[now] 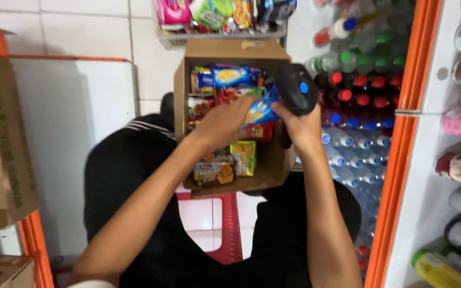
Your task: The person picks up snack packages from shelves and a cardboard box, scans them using a handheld barcode scanner, and places them inside the box.
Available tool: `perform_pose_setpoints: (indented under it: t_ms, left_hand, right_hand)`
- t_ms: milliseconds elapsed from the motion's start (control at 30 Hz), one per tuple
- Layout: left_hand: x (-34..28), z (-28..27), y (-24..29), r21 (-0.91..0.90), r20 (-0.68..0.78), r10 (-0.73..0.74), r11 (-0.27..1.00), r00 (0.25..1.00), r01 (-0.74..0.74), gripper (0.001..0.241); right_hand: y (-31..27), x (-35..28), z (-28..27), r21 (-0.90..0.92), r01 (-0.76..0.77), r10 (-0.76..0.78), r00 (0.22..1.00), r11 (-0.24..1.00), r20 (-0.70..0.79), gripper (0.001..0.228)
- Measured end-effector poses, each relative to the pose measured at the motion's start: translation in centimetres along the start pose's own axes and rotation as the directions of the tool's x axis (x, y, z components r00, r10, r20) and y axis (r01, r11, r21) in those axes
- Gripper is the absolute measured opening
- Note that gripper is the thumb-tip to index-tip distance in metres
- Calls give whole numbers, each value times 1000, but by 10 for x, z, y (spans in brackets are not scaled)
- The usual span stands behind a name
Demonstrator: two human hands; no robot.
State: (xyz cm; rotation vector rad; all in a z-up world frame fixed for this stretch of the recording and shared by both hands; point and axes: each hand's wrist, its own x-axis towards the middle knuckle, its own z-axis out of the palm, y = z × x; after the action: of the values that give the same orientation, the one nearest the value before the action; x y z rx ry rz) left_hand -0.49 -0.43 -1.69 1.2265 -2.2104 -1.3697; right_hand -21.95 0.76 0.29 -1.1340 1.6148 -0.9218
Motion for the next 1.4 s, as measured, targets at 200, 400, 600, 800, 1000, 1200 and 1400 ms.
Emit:
perform_pose_setpoints:
  t_ms: [200, 400, 600, 800, 1000, 1200, 1400]
  left_hand:
    - [8, 7, -12, 471, -209, 228, 876, 951, -106, 80]
    - [13, 6, -32, -273, -365, 52, 948, 930, -161, 70]
    - [17, -5, -56, -799, 127, -511, 455, 850, 393, 85]
    - [24, 2, -80, -768, -152, -313, 634, 937, 87, 75]
    - [21, -5, -78, -892, -54, -478, 417, 877, 173, 60]
    - [23, -10, -77, -898, -80, -441, 421, 894, 127, 55]
    - [24, -18, -59, -867, -104, -472, 474, 875, 152, 59]
  right_hand:
    - [0, 9, 14, 262, -143, 175, 979, 954, -101, 34]
    - [-9, 11, 18, 566, -300, 355, 935, 768, 13, 15]
    - [-24, 2, 4, -299, 187, -170, 982, 936, 81, 31]
    - [-39, -5, 9, -514, 361, -161, 906, 778, 392, 37]
    - [-51, -20, 19, -576, 380, -69, 871, 724, 487, 41]
    - [-61, -28, 24, -623, 345, -62, 901, 702, 429, 35]
    - [-39, -19, 9, -521, 391, -239, 911, 759, 335, 41]
